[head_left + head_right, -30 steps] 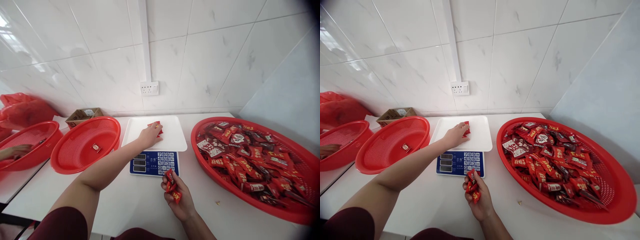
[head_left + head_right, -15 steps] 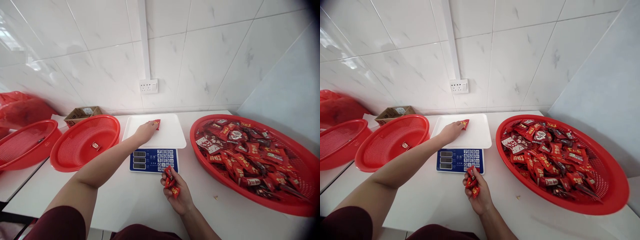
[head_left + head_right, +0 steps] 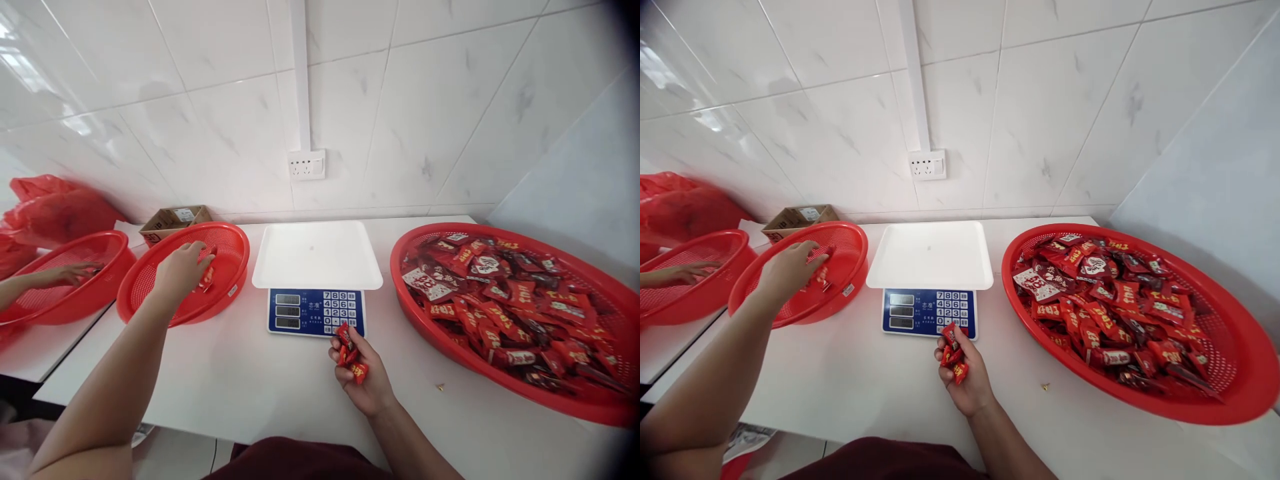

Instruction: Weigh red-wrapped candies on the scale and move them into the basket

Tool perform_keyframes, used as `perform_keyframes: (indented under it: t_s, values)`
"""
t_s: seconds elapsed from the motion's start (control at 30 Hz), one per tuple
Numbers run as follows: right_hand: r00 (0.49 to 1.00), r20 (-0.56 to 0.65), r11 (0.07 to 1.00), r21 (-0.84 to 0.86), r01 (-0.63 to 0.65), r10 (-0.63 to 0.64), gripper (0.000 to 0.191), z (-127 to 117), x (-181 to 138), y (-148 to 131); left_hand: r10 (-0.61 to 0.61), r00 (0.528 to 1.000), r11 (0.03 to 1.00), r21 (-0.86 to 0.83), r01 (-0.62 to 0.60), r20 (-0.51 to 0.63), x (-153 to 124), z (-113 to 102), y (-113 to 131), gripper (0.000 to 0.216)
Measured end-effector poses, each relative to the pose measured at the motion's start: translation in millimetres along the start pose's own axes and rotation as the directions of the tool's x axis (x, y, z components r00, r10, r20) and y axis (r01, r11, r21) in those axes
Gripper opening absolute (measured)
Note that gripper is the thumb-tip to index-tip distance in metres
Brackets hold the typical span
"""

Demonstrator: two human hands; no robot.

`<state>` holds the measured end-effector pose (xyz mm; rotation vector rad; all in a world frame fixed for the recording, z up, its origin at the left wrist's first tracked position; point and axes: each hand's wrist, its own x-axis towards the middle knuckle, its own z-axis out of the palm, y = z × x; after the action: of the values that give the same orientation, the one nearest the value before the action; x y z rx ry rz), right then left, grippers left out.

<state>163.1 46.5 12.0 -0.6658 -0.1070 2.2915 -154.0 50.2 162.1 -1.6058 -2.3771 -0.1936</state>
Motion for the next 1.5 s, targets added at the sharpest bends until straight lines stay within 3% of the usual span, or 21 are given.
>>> perform_keyframes:
  t_s: [0.1,0.23,0.3,0.37,0.43,0.5,0.57,0.6,0.7,0.77,0.87,1.07,1.27,1.37,1.5]
  values:
    - [1.000,0.020,1.000,0.012,-0.007,0.006,0.020,0,2,-1,-0.015,0.997,1.000,-0.015,0.016,0.081,-11,8,-6,0.041]
    - [0.995,0.097,1.000,0.001,0.030,-0.030,0.019,9,-7,-14,0.102,0.994,0.977,-0.183,-0.107,-0.035,-26,14,21,0.037]
    - [0.985,0.109,0.986,-0.077,0.146,-0.137,0.021,18,-19,-30,0.193,0.976,0.929,-0.302,-0.215,-0.100,-35,15,44,0.032]
    - [0.939,0.074,0.910,-0.230,0.344,-0.336,0.026,27,-34,-55,0.307,0.938,0.837,-0.423,-0.346,-0.160,-45,16,67,0.029]
    - [0.810,0.041,0.703,-0.474,0.531,-0.584,0.032,33,-51,-85,0.406,0.891,0.713,-0.539,-0.448,-0.202,-55,17,89,0.027]
    - [0.622,0.101,0.339,-0.765,0.548,-0.776,0.032,34,-65,-119,0.464,0.859,0.598,-0.638,-0.486,-0.219,-63,16,107,0.026]
    - [0.478,0.222,-0.083,-0.952,0.294,-0.850,0.029,31,-74,-151,0.494,0.839,0.503,-0.711,-0.491,-0.229,-68,13,120,0.024]
    - [0.449,0.267,-0.237,-0.964,0.122,-0.853,0.028,28,-76,-164,0.504,0.830,0.461,-0.738,-0.492,-0.238,-69,11,125,0.023]
    - [0.606,0.243,-0.480,-0.836,-0.265,-0.757,0.030,22,-71,-187,0.540,0.799,0.362,-0.784,-0.504,-0.264,-71,7,135,0.020]
    - [0.700,0.182,-0.572,-0.731,-0.373,-0.690,0.033,23,-61,-189,0.567,0.779,0.321,-0.799,-0.508,-0.267,-71,6,138,0.019]
    - [0.752,0.121,-0.652,-0.598,-0.466,-0.648,0.038,31,-42,-184,0.604,0.767,0.293,-0.834,-0.467,-0.217,-73,10,139,0.020]
    - [0.765,0.066,-0.679,-0.514,-0.525,-0.641,0.018,42,-21,-177,0.620,0.777,0.259,-0.906,-0.336,-0.111,-72,23,134,0.019]
    - [0.687,0.143,-0.641,-0.530,-0.555,-0.712,0.022,68,-26,-182,0.592,0.805,0.206,-0.959,-0.193,-0.035,-61,28,128,0.020]
    - [0.684,0.251,-0.675,-0.570,-0.467,-0.685,0.028,93,-11,-164,0.549,0.836,0.209,-0.967,-0.145,-0.007,-54,30,124,0.023]
    - [0.725,0.442,-0.785,-0.580,-0.218,-0.528,0.029,120,29,-129,0.478,0.878,0.244,-0.962,-0.125,0.007,-49,30,116,0.027]
